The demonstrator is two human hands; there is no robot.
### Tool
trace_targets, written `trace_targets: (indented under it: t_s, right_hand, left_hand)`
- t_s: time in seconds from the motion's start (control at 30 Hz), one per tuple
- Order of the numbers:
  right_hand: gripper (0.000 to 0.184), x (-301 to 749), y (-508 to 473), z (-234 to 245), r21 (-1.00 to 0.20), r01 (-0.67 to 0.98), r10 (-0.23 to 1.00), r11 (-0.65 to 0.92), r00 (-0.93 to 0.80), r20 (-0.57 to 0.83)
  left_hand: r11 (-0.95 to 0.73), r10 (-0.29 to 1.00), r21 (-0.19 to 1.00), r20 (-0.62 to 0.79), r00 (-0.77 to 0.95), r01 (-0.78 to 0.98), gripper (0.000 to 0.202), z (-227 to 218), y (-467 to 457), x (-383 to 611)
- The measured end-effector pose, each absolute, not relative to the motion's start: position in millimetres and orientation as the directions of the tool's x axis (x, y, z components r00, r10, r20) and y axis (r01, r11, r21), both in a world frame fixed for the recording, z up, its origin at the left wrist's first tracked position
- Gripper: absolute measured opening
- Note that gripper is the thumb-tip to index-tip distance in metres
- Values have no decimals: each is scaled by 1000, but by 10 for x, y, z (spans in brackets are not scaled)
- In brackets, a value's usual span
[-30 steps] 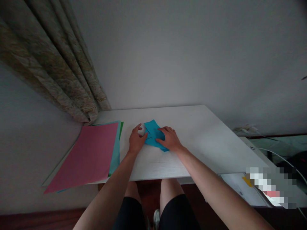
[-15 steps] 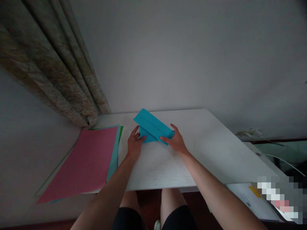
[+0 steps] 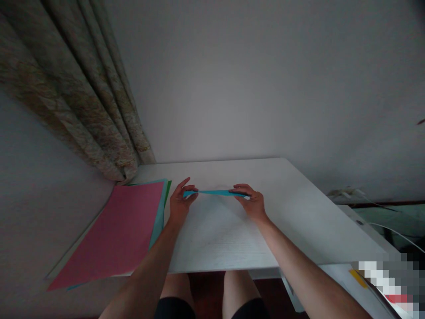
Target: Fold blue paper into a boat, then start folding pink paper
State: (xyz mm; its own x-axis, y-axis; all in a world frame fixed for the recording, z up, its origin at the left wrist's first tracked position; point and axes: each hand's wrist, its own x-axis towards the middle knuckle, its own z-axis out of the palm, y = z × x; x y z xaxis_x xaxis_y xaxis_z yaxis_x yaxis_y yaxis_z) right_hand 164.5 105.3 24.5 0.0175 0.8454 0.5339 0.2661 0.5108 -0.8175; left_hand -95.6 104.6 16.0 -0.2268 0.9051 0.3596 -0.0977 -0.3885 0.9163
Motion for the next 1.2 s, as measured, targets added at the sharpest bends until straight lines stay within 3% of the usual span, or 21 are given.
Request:
trace_targets:
  t_s: [0.07, 0.13, 0.23, 0.33, 0.57, 0.7, 0.83, 1.03, 1.2]
  right_hand:
    - [16, 1769, 1080, 193, -742, 363, 820, 563, -134, 557]
    - [28, 1886, 1106, 133, -649, 452, 790, 613, -329, 517]
    - [44, 2013, 1122, 77, -506, 530, 729, 681, -554, 402]
    - [50, 2103, 1102, 86, -432, 548, 688, 717, -655, 311]
    - [34, 2262, 1029, 145, -421, 568, 690, 707, -684, 236]
    - [33, 2271, 1026, 146, -490, 580, 746, 651, -609, 269]
    - [37, 2241, 1050, 153, -561, 627, 841, 541, -419, 343]
    - [39, 2136, 1110, 184, -557, 757, 931, 342, -192, 312]
    - [15, 2081, 1096, 259, -551, 765, 942, 335, -253, 221]
  left_hand:
    - [-502, 852, 850, 517, -75, 159, 36, 133, 1029, -1061]
    - [-611, 785, 709, 599, 155, 354, 26, 87, 1008, -1149]
    - [-699, 714, 515, 546, 438, 496, 33, 12, 976, -1221]
    - [-721, 693, 445, 475, 543, 531, 33, -36, 959, -1239]
    - [-635, 766, 528, 335, 548, 564, 20, -29, 988, -1257]
    - [-473, 876, 676, 290, 386, 566, 21, 2, 1000, -1236]
    - [-319, 948, 760, 256, 190, 566, 25, 31, 1018, -1174]
    - [-298, 948, 708, 297, 113, 640, 20, 62, 1060, -1071]
    - [-310, 945, 626, 288, 157, 716, 18, 50, 1058, -1078]
